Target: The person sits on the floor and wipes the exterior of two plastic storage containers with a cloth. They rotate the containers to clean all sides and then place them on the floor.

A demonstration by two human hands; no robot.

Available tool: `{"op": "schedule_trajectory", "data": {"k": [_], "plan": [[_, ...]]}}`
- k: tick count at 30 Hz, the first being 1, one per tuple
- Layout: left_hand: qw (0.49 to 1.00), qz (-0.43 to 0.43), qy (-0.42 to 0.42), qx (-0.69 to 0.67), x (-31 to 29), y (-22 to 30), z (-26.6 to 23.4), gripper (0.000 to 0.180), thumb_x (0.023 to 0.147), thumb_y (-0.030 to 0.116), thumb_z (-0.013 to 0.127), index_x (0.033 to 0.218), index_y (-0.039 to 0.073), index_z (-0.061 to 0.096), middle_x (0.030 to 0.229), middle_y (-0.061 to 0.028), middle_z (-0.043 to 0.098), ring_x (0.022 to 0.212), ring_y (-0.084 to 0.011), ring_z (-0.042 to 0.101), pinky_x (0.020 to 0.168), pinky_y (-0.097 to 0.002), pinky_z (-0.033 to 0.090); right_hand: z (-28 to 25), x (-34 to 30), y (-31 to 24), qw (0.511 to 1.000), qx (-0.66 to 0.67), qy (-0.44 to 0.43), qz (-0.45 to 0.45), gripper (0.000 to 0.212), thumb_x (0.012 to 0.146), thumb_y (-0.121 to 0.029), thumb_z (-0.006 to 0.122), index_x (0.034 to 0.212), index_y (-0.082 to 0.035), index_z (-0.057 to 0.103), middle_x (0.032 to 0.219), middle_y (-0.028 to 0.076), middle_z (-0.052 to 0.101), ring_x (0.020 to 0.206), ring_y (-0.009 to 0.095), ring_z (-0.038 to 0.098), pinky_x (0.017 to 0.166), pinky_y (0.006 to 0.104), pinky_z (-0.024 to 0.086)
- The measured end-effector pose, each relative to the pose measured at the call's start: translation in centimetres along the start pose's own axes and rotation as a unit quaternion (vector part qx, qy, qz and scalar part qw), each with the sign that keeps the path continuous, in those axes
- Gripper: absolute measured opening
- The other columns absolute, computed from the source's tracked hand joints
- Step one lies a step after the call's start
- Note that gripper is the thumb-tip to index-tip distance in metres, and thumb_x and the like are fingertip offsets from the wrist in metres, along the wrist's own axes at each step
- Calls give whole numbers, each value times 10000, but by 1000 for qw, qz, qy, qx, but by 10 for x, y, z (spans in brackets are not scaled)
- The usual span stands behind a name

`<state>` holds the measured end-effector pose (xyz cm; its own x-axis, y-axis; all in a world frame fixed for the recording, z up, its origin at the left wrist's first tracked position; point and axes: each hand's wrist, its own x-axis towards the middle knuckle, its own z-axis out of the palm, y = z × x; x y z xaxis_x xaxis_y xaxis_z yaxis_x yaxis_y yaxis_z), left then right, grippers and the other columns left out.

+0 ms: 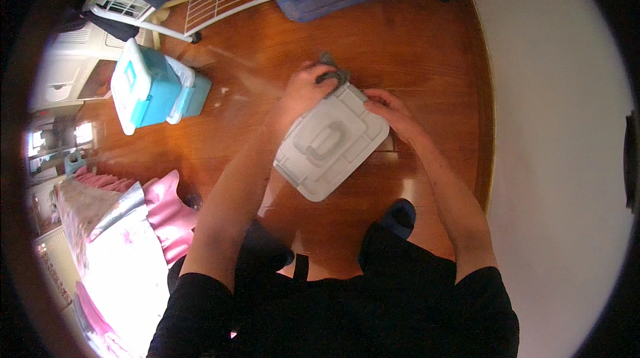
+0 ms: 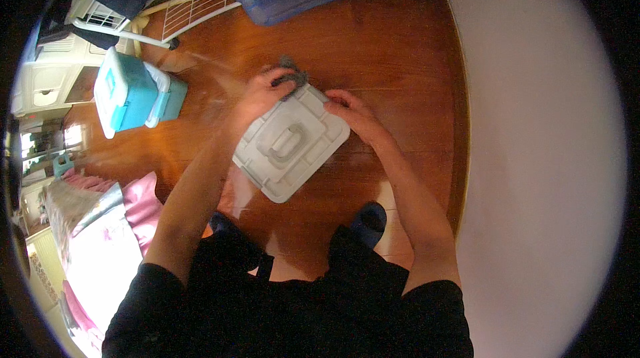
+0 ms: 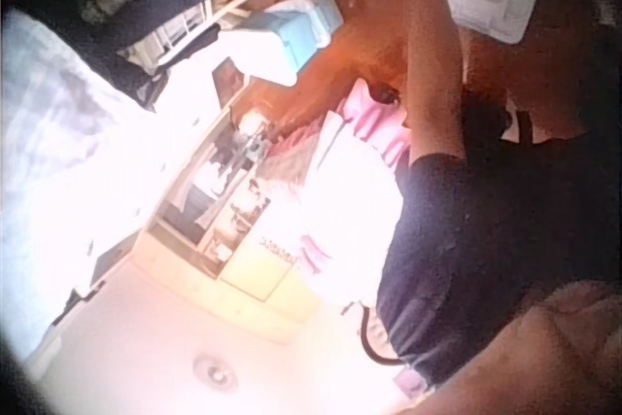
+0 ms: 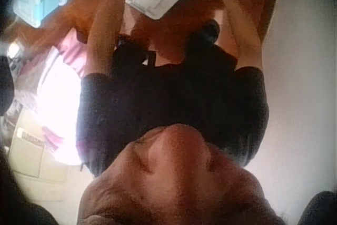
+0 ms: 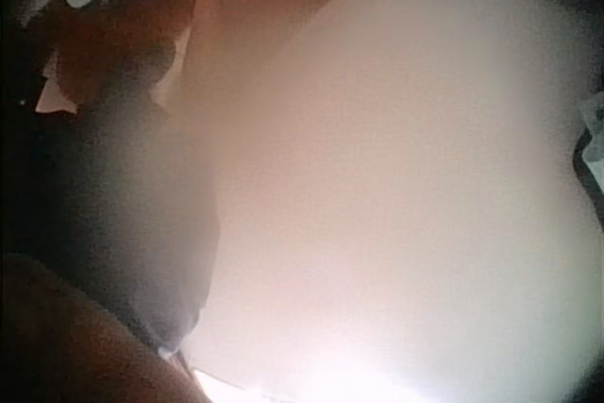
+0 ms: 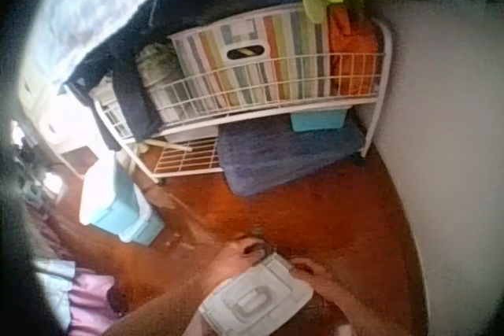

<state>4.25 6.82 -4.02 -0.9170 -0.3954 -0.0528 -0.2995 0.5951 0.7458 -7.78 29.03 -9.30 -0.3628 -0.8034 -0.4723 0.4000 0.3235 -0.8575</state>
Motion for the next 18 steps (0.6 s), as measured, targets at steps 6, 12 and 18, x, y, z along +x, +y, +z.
{"op": "schedule_trajectory", "data": {"k": [6,12,18], "plan": [[1000,13,25,5,0,-12,20,348,819,60,678,1162,119,671,1116,-198,608,1068,-387,596,924,-428,491,-13,-28,-15,997,-71,-23,26,615,900,-337,702,1426,-93,497,1409,133,514,1292,267,476,1085,375,376],[1000,19,15,-18,3,-15,13,325,797,18,663,1109,108,674,1063,-212,612,1042,-401,598,908,-439,488,-5,-30,-7,998,-63,-18,-14,557,920,-266,682,1423,-101,511,1387,133,537,1265,255,496,1075,371,387],[995,56,-13,78,6,-11,-15,362,787,28,696,1143,77,660,1161,-185,606,1078,-329,621,880,-423,530,-2,-23,6,995,-93,34,-27,499,935,-218,650,1404,-94,532,1287,103,606,1157,209,556,1016,349,433]]}}
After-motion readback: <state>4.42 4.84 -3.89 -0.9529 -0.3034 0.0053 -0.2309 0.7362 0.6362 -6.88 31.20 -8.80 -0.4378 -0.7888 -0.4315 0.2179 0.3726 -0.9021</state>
